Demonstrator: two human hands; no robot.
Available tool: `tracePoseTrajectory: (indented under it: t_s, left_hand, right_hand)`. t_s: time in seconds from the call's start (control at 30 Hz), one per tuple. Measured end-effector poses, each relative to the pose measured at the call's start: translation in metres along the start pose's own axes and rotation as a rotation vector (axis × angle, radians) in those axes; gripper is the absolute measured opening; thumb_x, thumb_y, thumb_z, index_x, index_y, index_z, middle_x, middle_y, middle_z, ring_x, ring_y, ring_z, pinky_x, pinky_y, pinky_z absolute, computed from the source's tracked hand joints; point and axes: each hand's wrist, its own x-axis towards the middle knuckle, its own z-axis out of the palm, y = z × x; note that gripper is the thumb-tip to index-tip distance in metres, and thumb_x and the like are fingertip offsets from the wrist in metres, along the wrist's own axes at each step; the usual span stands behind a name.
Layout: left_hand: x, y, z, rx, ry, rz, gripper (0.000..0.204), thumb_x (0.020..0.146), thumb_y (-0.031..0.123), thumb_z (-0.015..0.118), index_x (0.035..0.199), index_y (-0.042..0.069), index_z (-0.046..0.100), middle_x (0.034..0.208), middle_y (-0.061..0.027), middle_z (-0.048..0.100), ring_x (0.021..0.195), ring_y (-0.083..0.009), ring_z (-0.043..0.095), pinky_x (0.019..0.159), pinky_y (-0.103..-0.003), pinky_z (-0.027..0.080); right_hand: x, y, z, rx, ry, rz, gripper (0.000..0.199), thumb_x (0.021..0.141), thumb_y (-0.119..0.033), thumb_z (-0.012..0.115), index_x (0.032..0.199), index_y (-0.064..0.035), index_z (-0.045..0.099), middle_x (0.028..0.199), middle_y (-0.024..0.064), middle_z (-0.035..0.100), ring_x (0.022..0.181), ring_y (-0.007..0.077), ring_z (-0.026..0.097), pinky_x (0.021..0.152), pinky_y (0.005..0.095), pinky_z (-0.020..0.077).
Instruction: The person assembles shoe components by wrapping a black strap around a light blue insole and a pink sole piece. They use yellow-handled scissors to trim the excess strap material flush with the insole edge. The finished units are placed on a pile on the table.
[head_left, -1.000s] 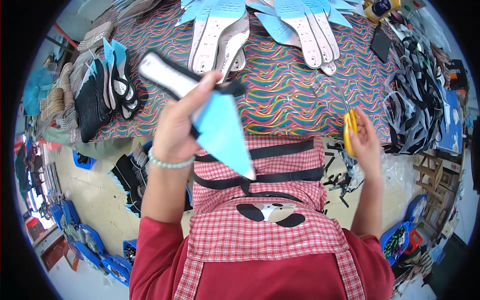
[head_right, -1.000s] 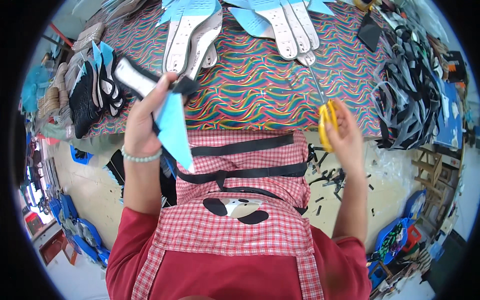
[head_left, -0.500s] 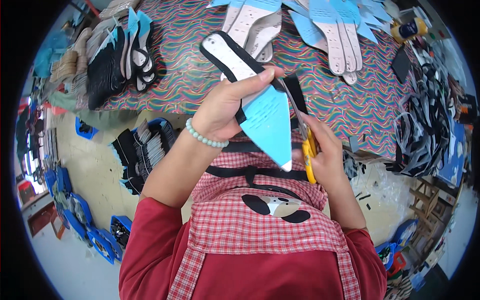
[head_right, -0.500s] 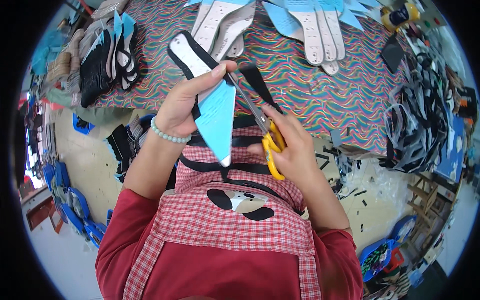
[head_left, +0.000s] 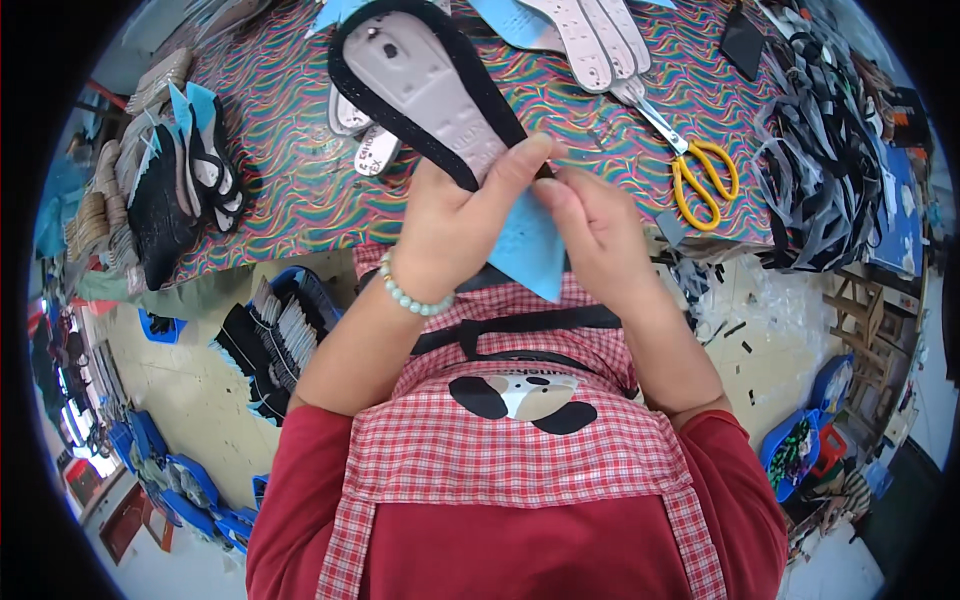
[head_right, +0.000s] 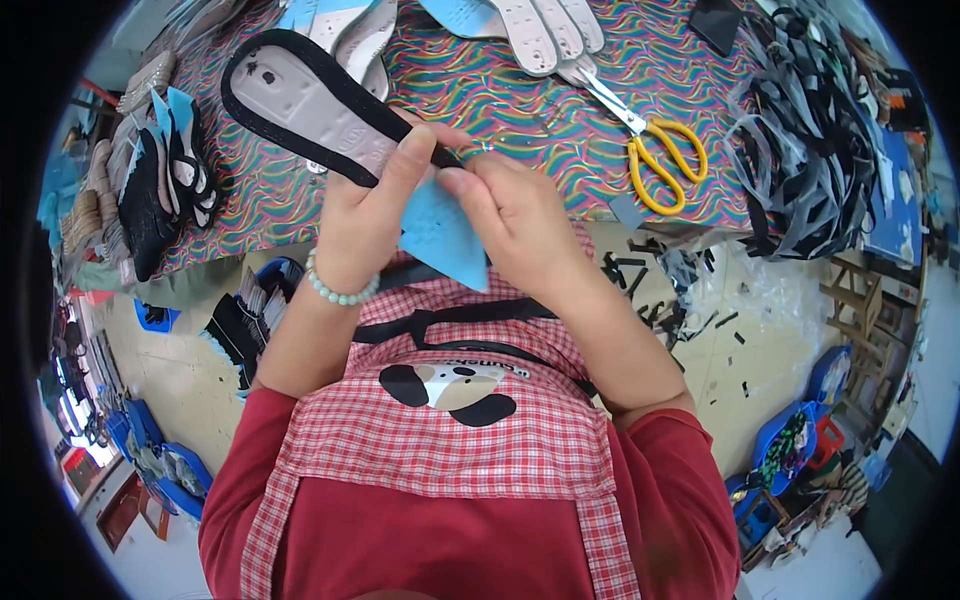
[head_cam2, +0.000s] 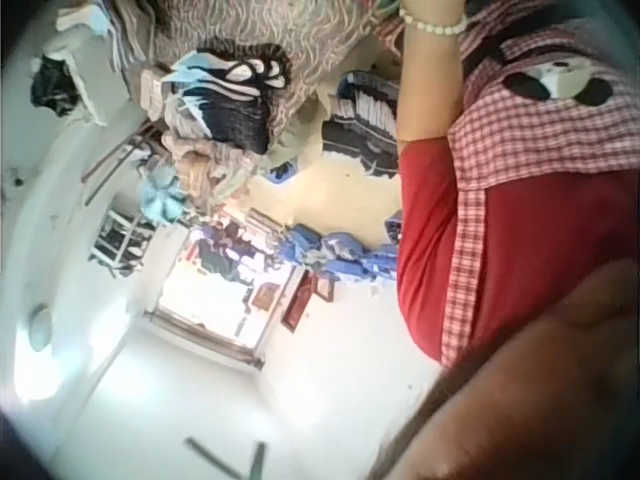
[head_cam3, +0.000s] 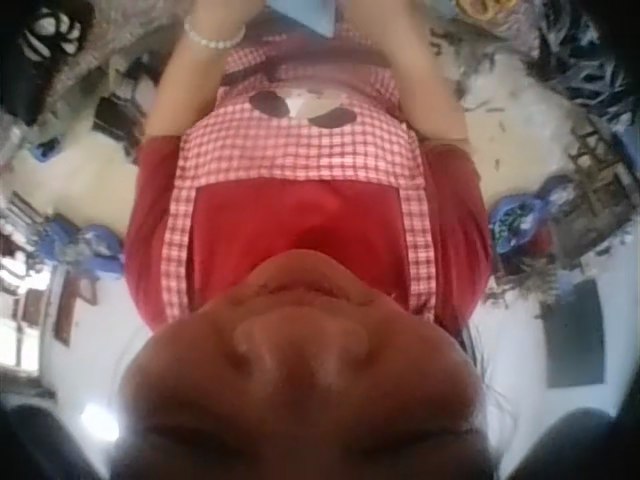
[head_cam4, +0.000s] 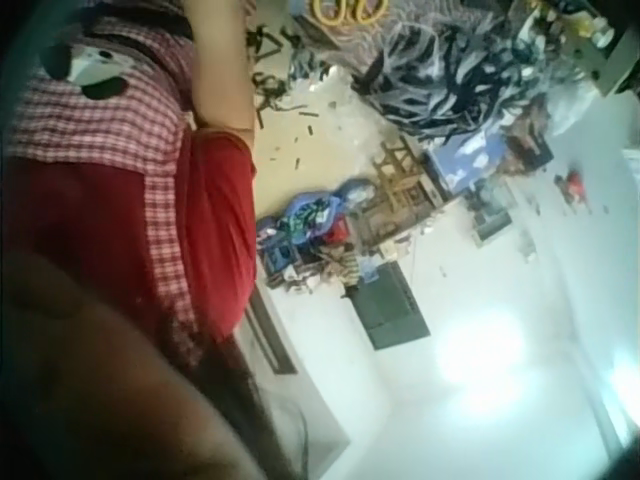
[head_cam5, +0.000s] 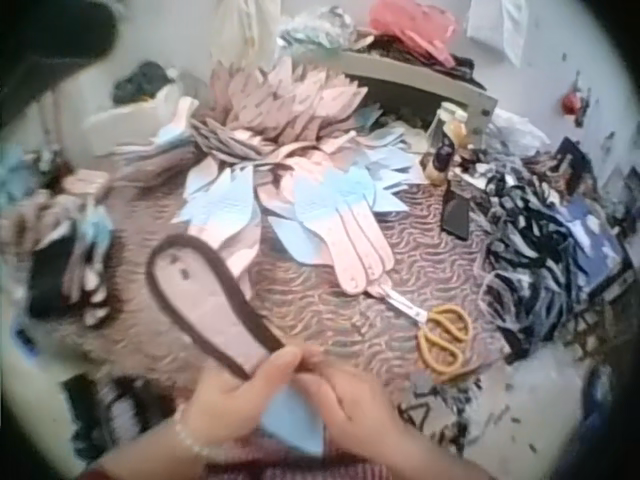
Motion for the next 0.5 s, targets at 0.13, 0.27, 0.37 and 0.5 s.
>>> tracePoseTrajectory:
  t_s: [0.13, 0.27, 0.37, 0.5]
  left_hand:
    - [0.006, 0.033, -0.019, -0.781, 0.224, 0.066, 0.081, 0.090, 0.062, 0.037, 0.141, 0.000, 0.027, 0.121, -0.0154, 0.058, 0.097, -0.0228, 0.061, 0.095, -0.042, 0.046]
    - [0.004, 0.023, -0.048, -0.755, 0.027, 0.253, 0.065, 0.097, 0.052, 0.035, 0.135, -0.001, 0.039, 0.082, -0.0053, 0.048, 0.071, -0.0148, 0.046, 0.070, -0.032, 0.044]
    - [0.000, 0.027, -0.055, -0.520, -0.044, 0.167, 0.057, 0.096, 0.049, 0.042, 0.126, 0.000, 0.046, 0.089, -0.0097, 0.054, 0.080, -0.0193, 0.055, 0.074, -0.036, 0.050]
    - [-0.031, 0.054, -0.076, -0.450, -0.333, -0.027, 0.061, 0.093, 0.051, 0.046, 0.128, 0.001, 0.045, 0.104, -0.0219, 0.063, 0.092, -0.0363, 0.065, 0.079, -0.048, 0.054]
  right_hand:
    - [0.001, 0.012, 0.007, -0.208, -0.048, -0.182, 0.017, 0.090, -0.017, 0.055, 0.083, -0.0017, 0.061, 0.071, 0.0151, 0.053, 0.065, 0.0331, 0.055, 0.058, 0.0403, 0.0425]
    - [-0.005, 0.013, 0.028, -0.067, -0.126, -0.040, 0.020, 0.093, -0.019, 0.054, 0.089, -0.0025, 0.064, 0.072, 0.0107, 0.059, 0.065, 0.0257, 0.059, 0.058, 0.0363, 0.0450]
    - [-0.012, 0.017, 0.048, 0.867, -0.434, 0.597, 0.025, 0.097, -0.022, 0.051, 0.095, -0.0018, 0.065, 0.082, 0.0056, 0.066, 0.071, 0.0135, 0.061, 0.062, 0.0309, 0.0484]
    - [-0.006, 0.015, 0.049, 0.632, -0.845, 0.251, 0.023, 0.095, -0.021, 0.054, 0.102, -0.0017, 0.064, 0.096, 0.0061, 0.065, 0.090, 0.0145, 0.060, 0.080, 0.0305, 0.0479]
